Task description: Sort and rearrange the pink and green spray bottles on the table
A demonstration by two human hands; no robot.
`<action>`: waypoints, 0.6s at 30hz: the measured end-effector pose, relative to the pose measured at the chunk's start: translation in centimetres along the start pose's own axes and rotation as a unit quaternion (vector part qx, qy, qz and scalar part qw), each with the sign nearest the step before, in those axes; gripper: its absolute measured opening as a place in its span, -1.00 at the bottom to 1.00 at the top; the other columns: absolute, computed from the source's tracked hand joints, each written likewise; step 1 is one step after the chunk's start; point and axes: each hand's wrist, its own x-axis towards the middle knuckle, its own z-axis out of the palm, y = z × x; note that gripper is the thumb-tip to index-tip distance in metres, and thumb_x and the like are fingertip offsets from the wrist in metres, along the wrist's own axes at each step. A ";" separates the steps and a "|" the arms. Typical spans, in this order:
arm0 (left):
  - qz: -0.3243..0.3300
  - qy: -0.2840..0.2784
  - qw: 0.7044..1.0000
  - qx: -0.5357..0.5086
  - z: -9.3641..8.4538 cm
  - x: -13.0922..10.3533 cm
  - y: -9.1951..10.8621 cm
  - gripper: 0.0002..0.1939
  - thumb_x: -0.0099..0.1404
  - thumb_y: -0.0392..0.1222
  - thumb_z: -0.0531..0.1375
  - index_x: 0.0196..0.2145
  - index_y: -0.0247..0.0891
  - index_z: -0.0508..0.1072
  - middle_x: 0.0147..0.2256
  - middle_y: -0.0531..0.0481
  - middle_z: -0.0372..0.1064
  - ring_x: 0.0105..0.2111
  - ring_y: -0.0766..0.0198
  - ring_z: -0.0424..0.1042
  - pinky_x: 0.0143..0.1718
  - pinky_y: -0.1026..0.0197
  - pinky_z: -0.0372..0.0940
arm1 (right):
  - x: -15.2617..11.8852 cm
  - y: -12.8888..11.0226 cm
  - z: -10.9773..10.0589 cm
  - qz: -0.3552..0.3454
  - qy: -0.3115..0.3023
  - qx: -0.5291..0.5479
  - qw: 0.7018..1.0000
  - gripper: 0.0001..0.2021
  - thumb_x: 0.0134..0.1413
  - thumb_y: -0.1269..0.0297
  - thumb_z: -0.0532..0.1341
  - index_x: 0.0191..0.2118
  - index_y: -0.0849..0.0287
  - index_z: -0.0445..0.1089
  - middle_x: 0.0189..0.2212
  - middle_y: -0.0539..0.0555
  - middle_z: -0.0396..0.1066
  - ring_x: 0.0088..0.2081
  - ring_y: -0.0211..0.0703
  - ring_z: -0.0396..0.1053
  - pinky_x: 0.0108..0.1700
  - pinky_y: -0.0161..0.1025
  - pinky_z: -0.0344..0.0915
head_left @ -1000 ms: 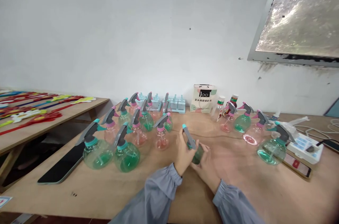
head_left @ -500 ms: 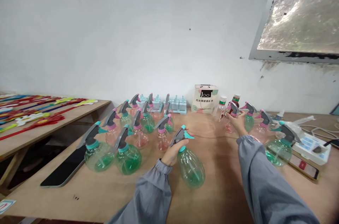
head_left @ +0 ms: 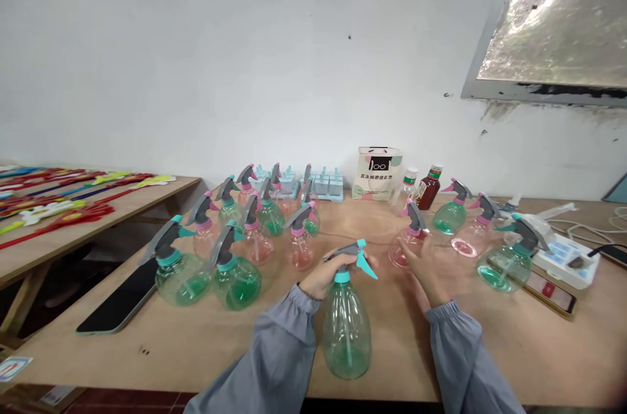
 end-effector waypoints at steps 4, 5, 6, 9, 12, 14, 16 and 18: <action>-0.018 0.007 0.996 -0.088 -0.3 -0.1 0.6 -0.62 0.11 0.01 0.33 -0.21 -0.31 0.55 -0.20 -0.21 0.61 -0.06 -0.06 0.57 0.05 0.04 0.37 | -0.3 0.1 0.1 -0.022 0.010 0.009 1.000 -0.27 -0.10 -0.38 0.24 -0.01 0.13 0.22 -0.05 0.26 0.33 0.01 0.17 0.32 0.10 0.21 0.25; -0.019 0.003 0.995 -0.099 -0.5 -0.1 0.7 -0.61 0.12 0.03 0.32 -0.21 -0.31 0.54 -0.21 -0.21 0.60 -0.04 -0.07 0.56 0.07 0.03 0.35 | -0.4 0.2 0.2 -0.025 0.014 0.016 0.999 -0.28 -0.10 -0.38 0.24 0.00 0.12 0.22 -0.04 0.26 0.33 0.01 0.17 0.32 0.10 0.22 0.25; -0.015 -0.004 0.994 -0.104 -0.7 -0.1 0.7 -0.61 0.11 0.05 0.32 -0.22 -0.32 0.54 -0.22 -0.21 0.60 -0.03 -0.07 0.55 0.09 0.02 0.33 | -0.5 0.2 0.3 -0.026 0.019 0.021 0.999 -0.28 -0.09 -0.37 0.24 0.00 0.11 0.21 -0.04 0.25 0.33 0.01 0.17 0.32 0.10 0.23 0.26; 0.001 -0.041 0.994 -0.101 -1.0 -0.2 0.5 -0.57 0.01 0.09 0.38 -0.29 -0.31 0.53 -0.26 -0.17 0.58 -0.05 -0.07 0.55 0.15 -0.01 0.28 | -1.3 0.3 0.6 -0.029 0.034 0.025 0.999 -0.32 -0.06 -0.36 0.24 0.00 0.06 0.21 -0.05 0.22 0.34 0.00 0.17 0.34 0.08 0.25 0.27; 0.024 -0.038 0.994 -0.096 -0.7 -0.2 0.2 -0.63 -0.02 0.06 0.39 -0.42 -0.30 0.49 -0.43 -0.05 0.50 -0.27 0.07 0.57 0.17 -0.04 0.27 | -2.2 0.1 0.6 -0.034 0.030 0.015 0.999 -0.37 -0.04 -0.34 0.25 -0.03 0.04 0.23 -0.07 0.20 0.36 -0.01 0.16 0.35 0.07 0.26 0.28; 0.045 0.003 0.995 -0.087 -0.3 -0.2 0.2 -0.69 0.03 0.02 0.36 -0.50 -0.28 0.45 -0.55 0.05 0.38 -0.43 0.20 0.50 0.16 -0.05 0.28 | -2.6 -0.1 0.5 -0.031 0.021 0.013 0.999 -0.37 -0.03 -0.33 0.25 -0.02 0.05 0.23 -0.07 0.20 0.35 -0.01 0.16 0.35 0.08 0.25 0.28; 0.060 0.033 0.995 -0.071 -0.1 -0.2 0.2 -0.72 0.05 -0.01 0.34 -0.53 -0.28 0.43 -0.57 0.08 0.34 -0.46 0.23 0.47 0.13 -0.04 0.30 | -2.9 -0.3 0.5 -0.027 0.013 0.016 0.999 -0.36 -0.02 -0.32 0.25 0.00 0.07 0.22 -0.05 0.22 0.35 0.01 0.16 0.35 0.10 0.25 0.28; 0.064 0.025 0.996 -0.054 -0.1 -0.2 0.3 -0.73 0.03 -0.01 0.34 -0.49 -0.28 0.45 -0.53 0.03 0.40 -0.38 0.17 0.51 0.07 -0.01 0.33 | -3.0 -0.4 0.4 -0.033 0.011 0.012 0.999 -0.36 0.00 -0.31 0.24 0.02 0.08 0.21 -0.04 0.23 0.35 0.03 0.15 0.34 0.11 0.24 0.27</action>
